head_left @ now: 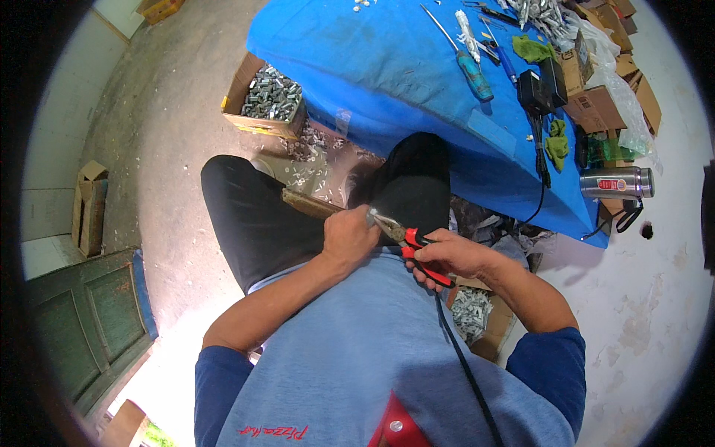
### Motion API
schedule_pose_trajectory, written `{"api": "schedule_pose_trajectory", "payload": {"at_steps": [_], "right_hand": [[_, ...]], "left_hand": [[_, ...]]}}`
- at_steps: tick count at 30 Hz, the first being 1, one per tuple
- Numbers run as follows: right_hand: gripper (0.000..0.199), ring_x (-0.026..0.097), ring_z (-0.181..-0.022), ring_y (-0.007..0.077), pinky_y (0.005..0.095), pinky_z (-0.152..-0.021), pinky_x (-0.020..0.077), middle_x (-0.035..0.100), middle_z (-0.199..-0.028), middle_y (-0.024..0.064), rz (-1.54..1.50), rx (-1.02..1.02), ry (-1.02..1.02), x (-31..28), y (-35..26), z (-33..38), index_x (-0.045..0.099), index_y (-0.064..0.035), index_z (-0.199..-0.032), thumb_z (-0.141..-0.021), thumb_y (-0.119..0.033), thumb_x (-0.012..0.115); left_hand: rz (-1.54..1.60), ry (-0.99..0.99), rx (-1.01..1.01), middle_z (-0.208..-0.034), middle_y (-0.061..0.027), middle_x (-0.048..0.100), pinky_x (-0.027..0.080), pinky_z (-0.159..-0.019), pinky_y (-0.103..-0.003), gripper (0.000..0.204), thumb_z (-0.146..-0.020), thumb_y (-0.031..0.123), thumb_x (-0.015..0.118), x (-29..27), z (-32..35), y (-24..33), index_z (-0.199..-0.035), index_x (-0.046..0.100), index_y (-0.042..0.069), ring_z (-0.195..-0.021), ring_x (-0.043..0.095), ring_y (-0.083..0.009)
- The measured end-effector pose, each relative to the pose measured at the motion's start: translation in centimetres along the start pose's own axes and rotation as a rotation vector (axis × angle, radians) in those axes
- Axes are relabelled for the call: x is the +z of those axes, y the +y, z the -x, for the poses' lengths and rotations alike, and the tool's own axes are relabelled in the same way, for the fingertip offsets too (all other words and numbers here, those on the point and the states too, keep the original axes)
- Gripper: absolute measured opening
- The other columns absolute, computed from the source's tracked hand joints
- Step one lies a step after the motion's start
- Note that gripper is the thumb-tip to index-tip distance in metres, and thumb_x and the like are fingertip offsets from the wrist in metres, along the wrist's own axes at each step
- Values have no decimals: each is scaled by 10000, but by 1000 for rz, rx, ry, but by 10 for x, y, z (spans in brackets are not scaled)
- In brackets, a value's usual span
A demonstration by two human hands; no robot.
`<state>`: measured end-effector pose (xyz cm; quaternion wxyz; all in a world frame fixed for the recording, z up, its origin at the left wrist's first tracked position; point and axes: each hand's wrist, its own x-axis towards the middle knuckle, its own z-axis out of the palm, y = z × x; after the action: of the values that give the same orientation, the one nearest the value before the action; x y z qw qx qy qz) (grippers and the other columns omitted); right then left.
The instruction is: The person assembles a small metal component by hand, using a screwdriver to tighten a screw and pliers to hold parts in place.
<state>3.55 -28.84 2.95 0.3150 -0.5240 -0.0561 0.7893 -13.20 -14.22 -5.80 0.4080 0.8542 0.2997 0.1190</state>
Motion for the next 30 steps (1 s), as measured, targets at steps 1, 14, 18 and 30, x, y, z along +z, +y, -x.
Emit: {"api": "schedule_pose_trajectory", "payload": {"at_steps": [1,14,18,30], "right_hand": [[282,661,-595,199,307,-507,544,659,-785,138,-8,-10,-16,-2,4,-3,587,58,-1012,-918,-208,583],[368,643,-579,240,340,-455,537,643,-814,166,-398,-64,-329,4,30,-34,587,55,-1052,-908,-281,546],[428,624,-567,249,358,-453,523,623,-811,168,-515,-52,-495,1,39,-45,572,42,-1081,-904,-345,526],[453,586,-543,281,375,-438,477,592,-753,197,-754,-13,-806,4,46,-58,581,55,-1065,-862,-348,540]], "left_hand": [[3,1,4,-712,-227,627,492,-649,-499,175,-773,178,662,0,1,0,-812,632,10,-717,629,-425],[171,119,-39,-676,-159,642,498,-602,-414,70,-789,106,672,5,3,-11,-777,643,44,-654,658,-343],[254,171,-25,-670,-147,644,494,-570,-374,78,-816,76,658,3,0,-5,-751,634,40,-624,664,-301],[501,278,-26,-556,-6,457,353,-464,-273,320,-851,5,620,-3,-14,18,-622,403,59,-526,422,-76]]}}
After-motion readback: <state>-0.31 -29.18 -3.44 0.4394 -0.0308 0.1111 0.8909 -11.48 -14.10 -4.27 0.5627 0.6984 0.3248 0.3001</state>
